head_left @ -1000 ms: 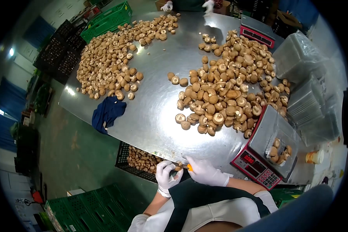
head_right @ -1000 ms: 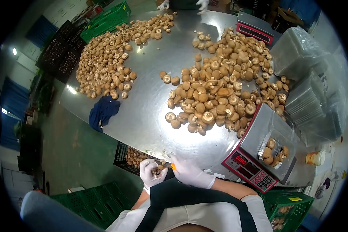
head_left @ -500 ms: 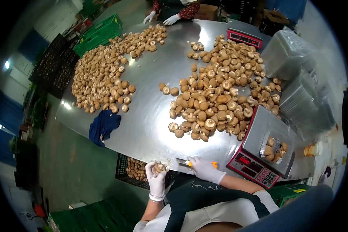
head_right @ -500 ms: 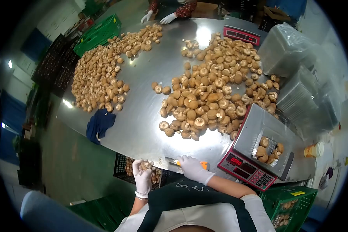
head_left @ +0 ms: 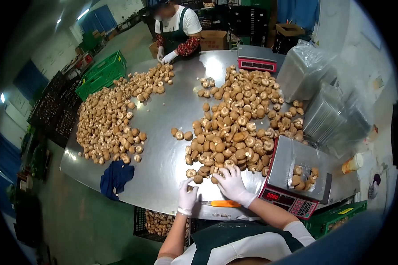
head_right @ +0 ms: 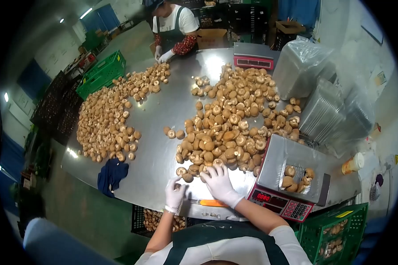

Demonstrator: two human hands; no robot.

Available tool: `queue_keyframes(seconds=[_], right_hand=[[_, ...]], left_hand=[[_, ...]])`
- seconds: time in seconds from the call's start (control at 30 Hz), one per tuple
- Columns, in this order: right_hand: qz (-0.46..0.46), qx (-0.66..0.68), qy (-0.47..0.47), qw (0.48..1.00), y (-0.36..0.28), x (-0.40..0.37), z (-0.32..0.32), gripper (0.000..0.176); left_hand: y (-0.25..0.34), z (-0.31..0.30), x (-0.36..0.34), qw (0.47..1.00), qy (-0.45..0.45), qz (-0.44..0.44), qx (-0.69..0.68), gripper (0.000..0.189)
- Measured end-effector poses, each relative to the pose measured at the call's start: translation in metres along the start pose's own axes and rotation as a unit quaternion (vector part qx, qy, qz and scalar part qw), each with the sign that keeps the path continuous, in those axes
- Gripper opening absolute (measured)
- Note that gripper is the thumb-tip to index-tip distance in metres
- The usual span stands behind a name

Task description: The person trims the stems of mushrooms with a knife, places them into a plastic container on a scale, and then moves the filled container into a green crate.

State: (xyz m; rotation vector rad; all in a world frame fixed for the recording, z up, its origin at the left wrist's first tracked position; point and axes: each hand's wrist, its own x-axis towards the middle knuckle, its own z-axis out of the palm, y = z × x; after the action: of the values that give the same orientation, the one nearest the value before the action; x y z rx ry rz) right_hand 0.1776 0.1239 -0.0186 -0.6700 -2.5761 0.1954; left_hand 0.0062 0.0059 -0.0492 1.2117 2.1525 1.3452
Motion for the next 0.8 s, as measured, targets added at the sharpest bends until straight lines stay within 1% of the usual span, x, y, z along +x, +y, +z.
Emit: queue_keyframes(seconds=[0.03,0.07,0.1,0.13,0.17,0.2,0.27,0.3,0.33,0.37,0.4,0.43,0.47,0.5,0.53,0.57,0.6,0.63,0.67,0.7,0.73,0.77,0.8], right_hand=[[-0.002,-0.028,-0.004,1.000,0.005,0.011,-0.001,0.037],[-0.003,-0.057,-0.009,0.998,0.009,0.020,0.002,0.037],[0.012,-0.076,-0.035,0.996,0.012,0.025,0.008,0.039],[0.014,-0.081,-0.033,0.996,0.017,0.027,0.013,0.039],[0.020,-0.075,-0.048,0.996,0.019,0.028,0.017,0.040],[0.027,-0.068,-0.065,0.995,0.020,0.025,0.021,0.040],[0.029,-0.075,-0.058,0.995,0.024,0.016,0.025,0.041],[0.043,-0.054,-0.054,0.996,0.027,0.011,0.025,0.042],[0.058,-0.033,-0.053,0.996,0.030,0.005,0.026,0.043],[0.092,0.009,-0.051,0.994,0.031,0.003,0.020,0.046],[0.124,0.041,-0.031,0.991,0.031,0.000,0.015,0.049],[0.151,0.078,0.004,0.985,0.030,-0.004,0.010,0.051],[0.178,0.115,0.038,0.977,0.029,-0.007,0.004,0.052],[0.176,0.127,0.052,0.975,0.027,-0.010,-0.004,0.053],[0.180,0.127,0.050,0.974,0.023,-0.014,-0.009,0.053],[0.161,0.135,0.044,0.977,0.020,-0.018,-0.013,0.053],[0.141,0.143,0.038,0.979,0.017,-0.021,-0.014,0.054],[0.110,0.114,0.018,0.987,0.016,-0.024,-0.010,0.056],[0.113,0.115,0.016,0.987,0.019,-0.029,-0.004,0.056],[0.109,0.087,0.000,0.990,0.024,-0.034,0.005,0.057],[0.105,0.059,-0.015,0.993,0.028,-0.040,0.012,0.058],[0.139,0.085,-0.031,0.986,0.032,-0.045,0.015,0.060],[0.142,0.085,-0.030,0.986,0.036,-0.049,0.018,0.060]], left_hand=[[-0.004,0.008,0.013,0.999,-0.036,-0.030,-0.017,0.043],[-0.004,0.015,0.028,0.989,-0.006,0.117,0.095,0.044],[0.007,0.018,0.040,0.981,-0.050,0.089,0.162,0.044],[0.016,0.021,0.050,0.967,-0.094,0.061,0.228,0.045],[0.016,0.025,0.058,0.946,-0.094,0.109,0.290,0.053],[0.014,0.030,0.065,0.946,-0.095,0.111,0.288,0.053],[0.012,0.037,0.076,0.924,-0.178,0.016,0.337,0.064],[0.017,0.034,0.080,0.922,-0.213,-0.010,0.324,0.072],[0.007,0.035,0.079,0.931,-0.199,-0.002,0.307,0.071],[0.007,0.031,0.074,0.938,-0.170,0.018,0.301,0.069],[0.011,0.026,0.070,0.944,-0.142,0.040,0.296,0.066],[0.014,0.022,0.066,0.943,-0.148,0.042,0.296,0.066],[0.017,0.019,0.060,0.969,-0.126,0.018,0.212,0.063],[0.016,0.018,0.053,0.986,-0.104,-0.007,0.127,0.060],[0.004,0.028,0.040,0.986,-0.141,-0.066,-0.057,0.047],[0.022,0.025,0.028,0.952,-0.208,-0.150,-0.167,0.043],[0.040,0.021,0.018,0.894,-0.270,-0.231,-0.272,0.039],[0.036,0.027,0.009,0.890,-0.284,-0.228,-0.275,0.038],[0.030,0.034,-0.001,0.885,-0.300,-0.225,-0.277,0.038],[0.028,0.040,-0.009,0.885,-0.283,-0.232,-0.289,0.036],[0.024,0.043,-0.015,0.884,-0.286,-0.234,-0.288,0.036],[0.018,0.047,-0.019,0.895,-0.300,-0.220,-0.245,0.035],[0.009,0.052,-0.023,0.905,-0.313,-0.205,-0.202,0.034]])
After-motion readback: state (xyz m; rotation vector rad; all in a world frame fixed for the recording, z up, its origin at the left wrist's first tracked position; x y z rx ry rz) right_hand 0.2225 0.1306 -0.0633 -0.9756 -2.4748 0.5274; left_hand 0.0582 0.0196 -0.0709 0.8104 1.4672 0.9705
